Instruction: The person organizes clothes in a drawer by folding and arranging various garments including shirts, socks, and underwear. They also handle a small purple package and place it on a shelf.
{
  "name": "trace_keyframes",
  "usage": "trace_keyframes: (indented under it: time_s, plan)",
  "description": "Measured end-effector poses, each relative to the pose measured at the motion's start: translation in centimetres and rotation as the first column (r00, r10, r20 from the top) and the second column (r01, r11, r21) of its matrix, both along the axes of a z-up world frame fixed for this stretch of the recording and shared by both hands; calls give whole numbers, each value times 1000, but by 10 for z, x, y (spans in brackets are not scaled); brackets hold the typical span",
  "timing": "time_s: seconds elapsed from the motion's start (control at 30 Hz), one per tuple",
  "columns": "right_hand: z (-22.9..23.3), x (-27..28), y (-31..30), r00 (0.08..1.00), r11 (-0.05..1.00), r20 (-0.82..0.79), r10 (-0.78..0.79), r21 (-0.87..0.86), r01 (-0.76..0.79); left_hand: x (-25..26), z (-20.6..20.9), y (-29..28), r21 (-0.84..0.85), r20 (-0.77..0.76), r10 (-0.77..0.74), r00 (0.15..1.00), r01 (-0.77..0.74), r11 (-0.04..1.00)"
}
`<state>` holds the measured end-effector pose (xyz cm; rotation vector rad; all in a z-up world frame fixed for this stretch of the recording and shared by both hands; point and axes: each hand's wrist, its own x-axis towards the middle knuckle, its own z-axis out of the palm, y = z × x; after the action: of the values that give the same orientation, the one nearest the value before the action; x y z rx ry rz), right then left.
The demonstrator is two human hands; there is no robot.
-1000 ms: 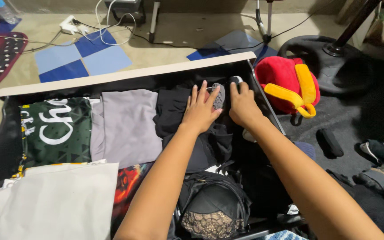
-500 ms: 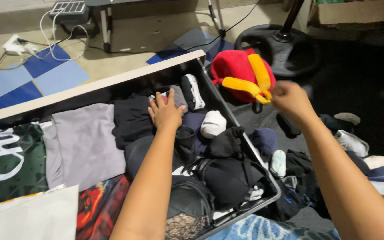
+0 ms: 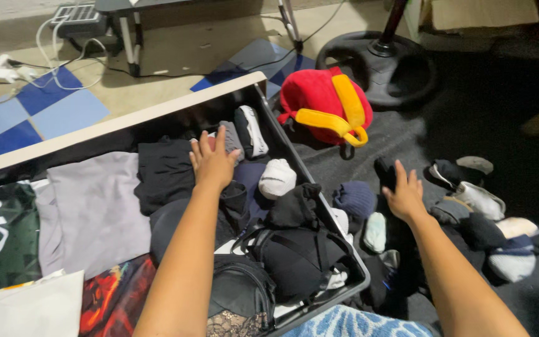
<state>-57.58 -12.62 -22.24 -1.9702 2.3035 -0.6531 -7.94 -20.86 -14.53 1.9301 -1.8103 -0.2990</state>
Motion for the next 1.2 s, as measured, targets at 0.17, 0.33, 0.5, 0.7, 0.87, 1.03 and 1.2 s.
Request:
trace_keyframes:
  time_s: [0.17, 0.33, 0.5, 0.7, 0.87, 1.03, 1.2]
  plan:
    - [8, 12, -11, 986, 992, 144, -83, 101, 69, -1, -8, -5, -216, 74, -163, 984, 175, 961]
    - [138, 115, -21, 949, 939, 312, 50, -337, 61, 3, -26, -22, -153, -107, -225, 968, 207, 966]
    - [219, 280, -20, 780, 778, 247, 576, -460, -428, 22, -23, -43, -294, -884, -331, 330, 159, 943]
    - [208, 398, -30, 653, 772, 417, 632, -273, -573, 41, 52, 6, -68, -942, -22, 335, -127, 990]
    - [202, 362, -27, 429, 788, 790, 438, -107, -607, 59, 36, -10, -225, -615, 30, 788, -212, 951]
    - [210, 199, -42, 309, 964, 918, 248, -201, -175, 32, -19, -25, 37, -50, -27, 998, 29, 999]
    - [163, 47, -24, 370, 992, 929, 13, -59, 113, 14, -4, -9, 138, -1, -31, 1000, 31, 990]
